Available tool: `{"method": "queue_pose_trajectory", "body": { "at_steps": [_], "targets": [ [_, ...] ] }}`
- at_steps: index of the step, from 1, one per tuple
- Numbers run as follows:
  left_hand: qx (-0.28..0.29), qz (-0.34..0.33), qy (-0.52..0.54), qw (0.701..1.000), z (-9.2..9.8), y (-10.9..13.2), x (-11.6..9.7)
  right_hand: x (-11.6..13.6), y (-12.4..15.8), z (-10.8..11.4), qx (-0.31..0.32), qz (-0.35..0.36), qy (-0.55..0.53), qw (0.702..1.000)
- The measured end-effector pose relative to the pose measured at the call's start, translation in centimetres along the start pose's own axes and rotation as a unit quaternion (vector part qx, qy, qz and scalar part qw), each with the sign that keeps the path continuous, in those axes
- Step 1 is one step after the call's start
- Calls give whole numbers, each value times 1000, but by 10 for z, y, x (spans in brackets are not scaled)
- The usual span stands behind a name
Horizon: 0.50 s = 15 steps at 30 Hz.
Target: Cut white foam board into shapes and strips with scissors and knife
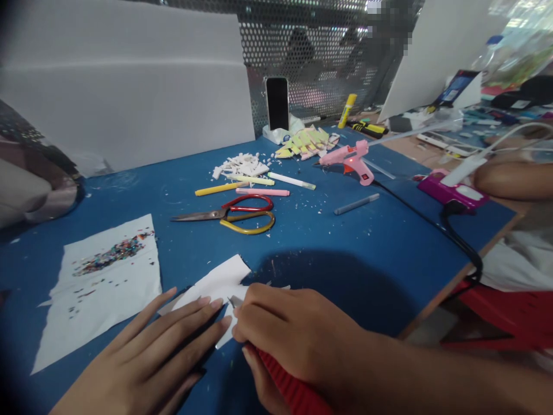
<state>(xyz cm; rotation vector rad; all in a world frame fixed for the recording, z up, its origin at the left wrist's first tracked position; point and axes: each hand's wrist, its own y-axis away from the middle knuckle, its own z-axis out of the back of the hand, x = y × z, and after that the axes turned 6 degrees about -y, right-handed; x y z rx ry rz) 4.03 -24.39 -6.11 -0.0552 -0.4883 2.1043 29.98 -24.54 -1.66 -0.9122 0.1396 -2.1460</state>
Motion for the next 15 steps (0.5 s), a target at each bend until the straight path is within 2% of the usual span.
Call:
{"method": "queue_pose_trajectory", "body": {
  "at_steps": [5,11,15],
  "targets": [
    [40,-26,-18,999,6,-5,2,7,4,1,-34,17,43,998],
    [32,-13,-2,999,6,-5,1,6,8,2,-6,24,48,999],
    [35,-26,-1,999,5,-5,3,6,4,1,-29,29,48,998]
  ]
}}
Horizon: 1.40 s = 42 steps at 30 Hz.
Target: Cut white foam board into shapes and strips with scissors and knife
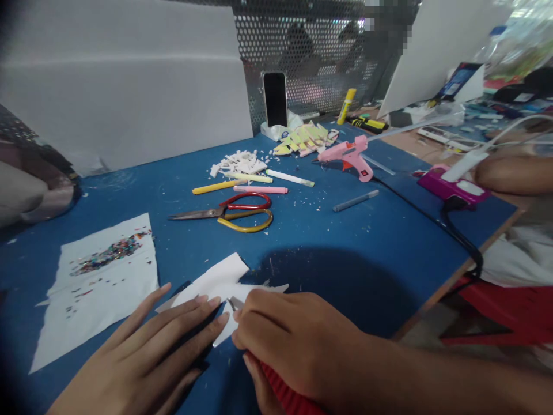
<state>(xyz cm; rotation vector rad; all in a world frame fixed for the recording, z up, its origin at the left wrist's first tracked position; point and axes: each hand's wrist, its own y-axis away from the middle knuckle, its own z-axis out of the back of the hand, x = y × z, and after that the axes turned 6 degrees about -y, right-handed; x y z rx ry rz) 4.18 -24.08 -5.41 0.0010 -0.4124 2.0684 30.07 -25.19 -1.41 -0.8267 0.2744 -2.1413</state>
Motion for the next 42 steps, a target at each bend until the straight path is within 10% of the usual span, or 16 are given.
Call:
{"method": "queue_pose_trajectory", "body": {
  "at_steps": [15,42],
  "targets": [
    [-27,120,57,991,9,-15,-13,3,18,-7,-32,-15,-10,999],
    [-6,122,54,991,9,-16,-17,13,55,-10,-94,-2,-50,994]
  ]
}}
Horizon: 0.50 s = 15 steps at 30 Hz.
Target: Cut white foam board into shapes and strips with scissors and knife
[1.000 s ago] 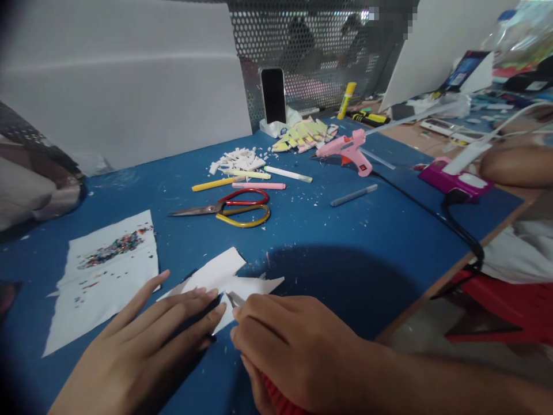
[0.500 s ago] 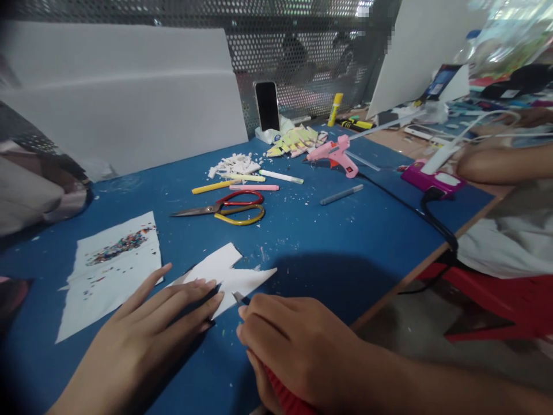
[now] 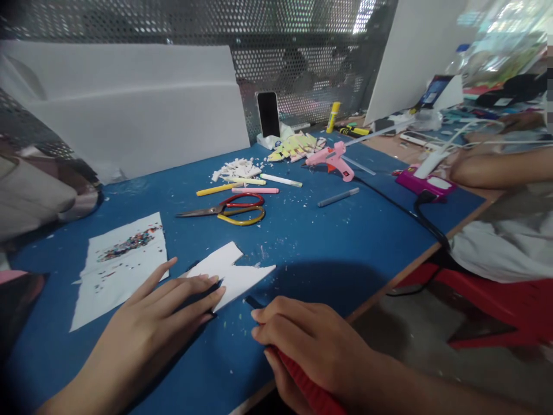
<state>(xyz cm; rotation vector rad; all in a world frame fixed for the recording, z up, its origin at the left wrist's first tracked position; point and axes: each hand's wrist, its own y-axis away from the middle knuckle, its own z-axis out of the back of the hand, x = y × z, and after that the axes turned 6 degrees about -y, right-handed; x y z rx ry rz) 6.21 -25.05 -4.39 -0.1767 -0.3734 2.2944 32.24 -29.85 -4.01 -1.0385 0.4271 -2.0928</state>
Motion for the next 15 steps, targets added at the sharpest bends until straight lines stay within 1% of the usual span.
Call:
{"method": "queue_pose_trajectory", "body": {
  "at_steps": [3,5,7,11,13,15],
  "targets": [
    [19,-9,9,1000,7,-2,1,-6,0,13,6,-32,-69,997],
    [38,-15,11,999,11,-5,1,-13,-6,26,-2,-36,-67,997],
    [49,-8,18,999,12,-8,0,-22,-15,37,-14,-15,-51,999],
    [42,45,35,998,10,-16,-4,-40,-37,51,7,9,-63,998],
    [43,75,37,996,7,-20,-7,-44,-47,53,34,18,-59,998],
    [44,96,44,993,5,-23,-9,-48,-55,54,68,40,-33,996]
  ]
}}
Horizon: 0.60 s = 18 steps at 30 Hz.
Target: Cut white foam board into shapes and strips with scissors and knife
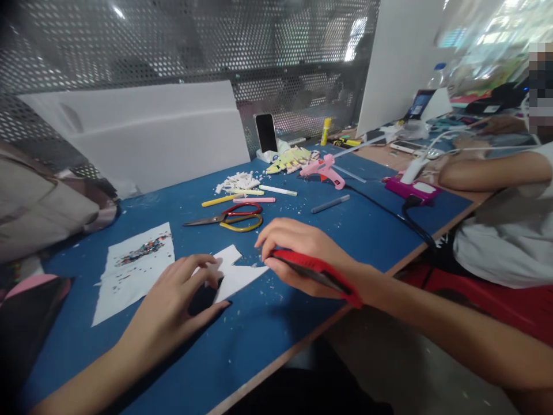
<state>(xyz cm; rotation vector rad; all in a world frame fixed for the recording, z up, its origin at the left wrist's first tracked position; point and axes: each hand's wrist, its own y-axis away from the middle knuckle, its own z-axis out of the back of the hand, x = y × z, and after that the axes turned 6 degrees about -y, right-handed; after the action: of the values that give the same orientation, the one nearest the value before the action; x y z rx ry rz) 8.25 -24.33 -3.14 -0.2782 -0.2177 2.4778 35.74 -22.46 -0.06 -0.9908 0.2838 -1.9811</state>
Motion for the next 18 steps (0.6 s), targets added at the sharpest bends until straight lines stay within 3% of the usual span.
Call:
{"method": "queue_pose_trajectory", "body": {
  "at_steps": [3,7,14,18],
  "targets": [
    [0,17,21,1000,-2,-2,-1,-7,-7,-2,71,24,51,996],
    [-15,28,46,998,-2,0,2,-15,-7,-13,165,3,119,979],
    [-79,59,129,987,8,2,1,-12,-16,-27,216,-115,185,952],
    [-34,156,253,954,6,-1,0,-10,-21,-26,234,-140,175,946]
  ]
}}
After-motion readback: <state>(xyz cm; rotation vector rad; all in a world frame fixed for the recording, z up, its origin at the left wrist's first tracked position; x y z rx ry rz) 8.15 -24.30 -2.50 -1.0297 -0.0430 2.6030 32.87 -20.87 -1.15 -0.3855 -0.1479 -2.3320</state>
